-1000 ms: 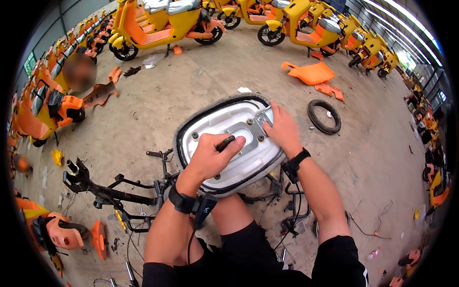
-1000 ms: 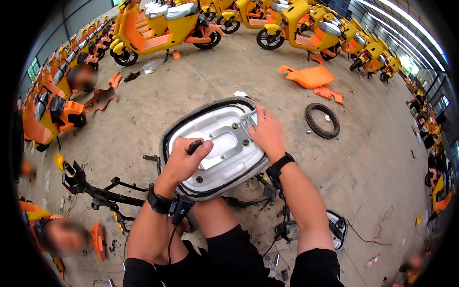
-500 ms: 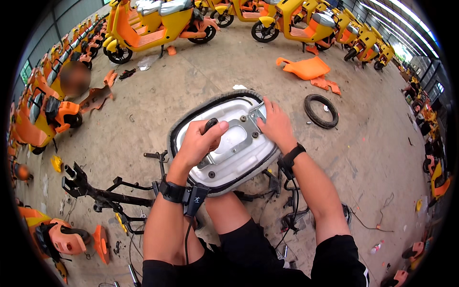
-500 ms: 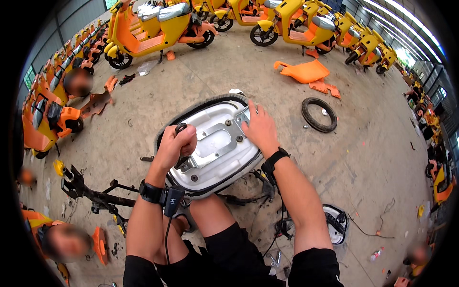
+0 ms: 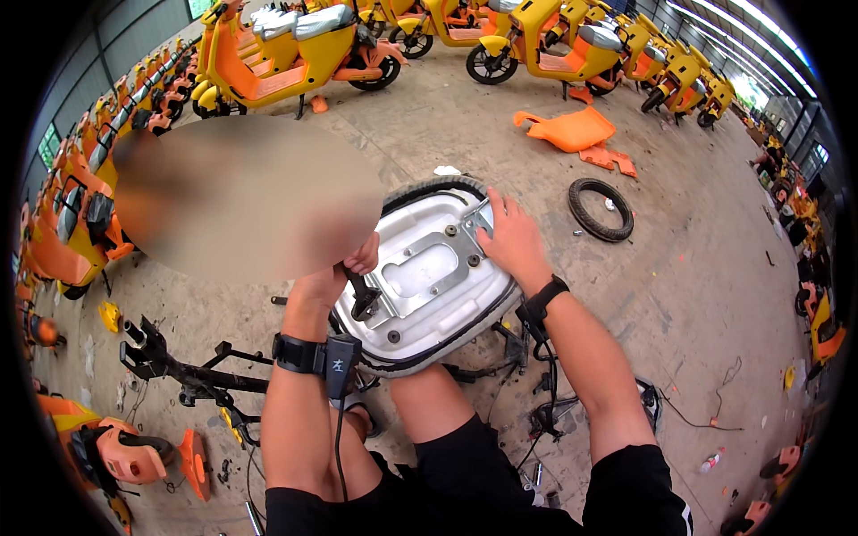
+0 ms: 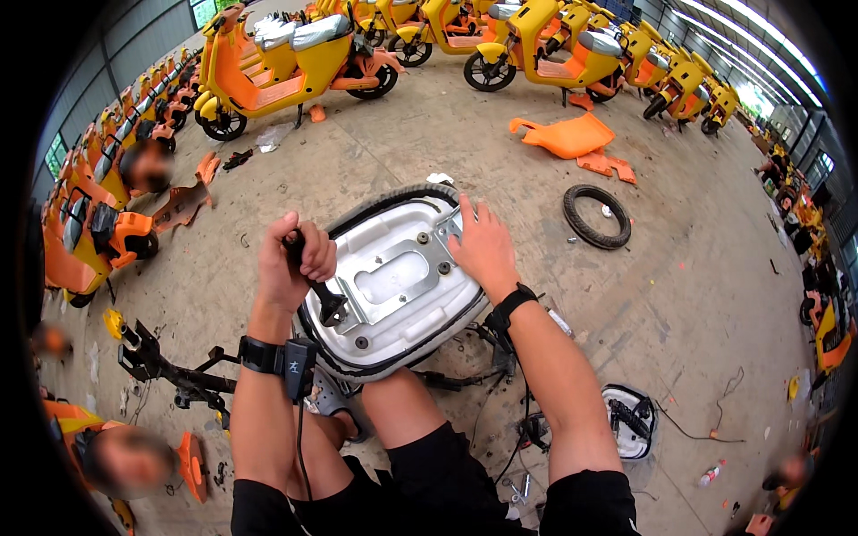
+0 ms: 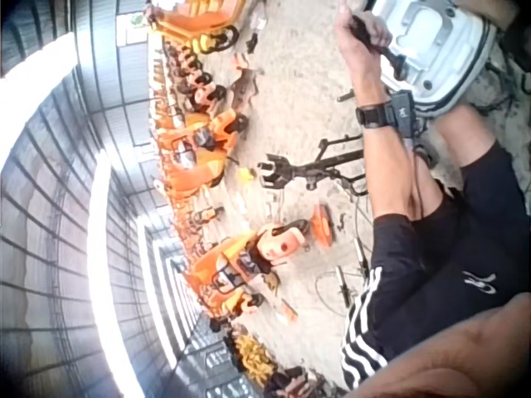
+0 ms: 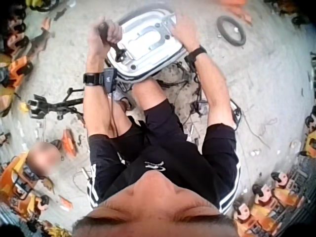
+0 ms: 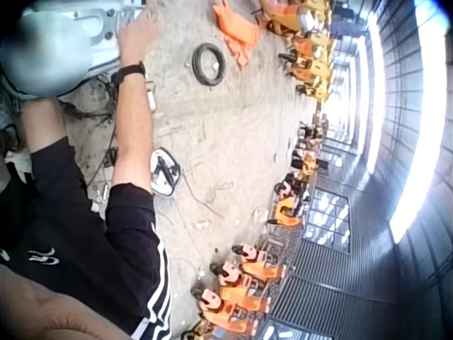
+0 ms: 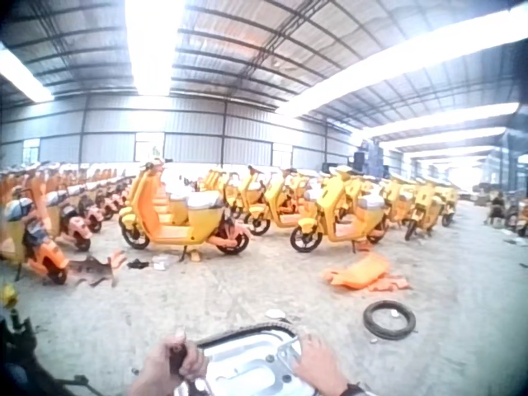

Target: The person uses a wrench and a screwdriver to secure a metal bracket and components inside a silver storage compartment on a scooter frame.

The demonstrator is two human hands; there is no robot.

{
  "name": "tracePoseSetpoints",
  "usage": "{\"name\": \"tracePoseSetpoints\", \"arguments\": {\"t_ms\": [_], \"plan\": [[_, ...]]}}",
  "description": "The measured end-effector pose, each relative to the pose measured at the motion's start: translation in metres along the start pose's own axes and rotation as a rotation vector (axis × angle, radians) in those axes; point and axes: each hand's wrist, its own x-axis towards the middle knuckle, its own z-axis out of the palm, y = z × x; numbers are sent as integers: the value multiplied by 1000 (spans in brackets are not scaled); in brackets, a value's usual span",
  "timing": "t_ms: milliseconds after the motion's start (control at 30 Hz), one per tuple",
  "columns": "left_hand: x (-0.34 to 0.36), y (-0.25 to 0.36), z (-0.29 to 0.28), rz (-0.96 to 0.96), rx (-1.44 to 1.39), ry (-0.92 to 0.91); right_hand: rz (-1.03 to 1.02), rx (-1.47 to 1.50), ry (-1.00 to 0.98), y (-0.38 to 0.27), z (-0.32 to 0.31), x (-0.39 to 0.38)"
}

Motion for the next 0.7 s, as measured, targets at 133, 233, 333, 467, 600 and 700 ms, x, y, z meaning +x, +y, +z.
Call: {"name": "tracePoseSetpoints", "arguments": {"t_ms": [133,233,333,467,600,700], "plan": [[0,9,6,-74,22,33,39,22,-81,-5,-6,1],[4,8,3,-94,10,88,51,10,-82,-3,-6,2],[6,4,7,-40,70,150,34,19,-70,-6,-5,3],[9,1,21,-18,73,380,18,47,-60,-6,-7,1],[10,3,36,19,66,500,14,47,-43,-1,-6,-1],[14,0,37,40,51,609,28,89,-58,4,-3,-4]]}}
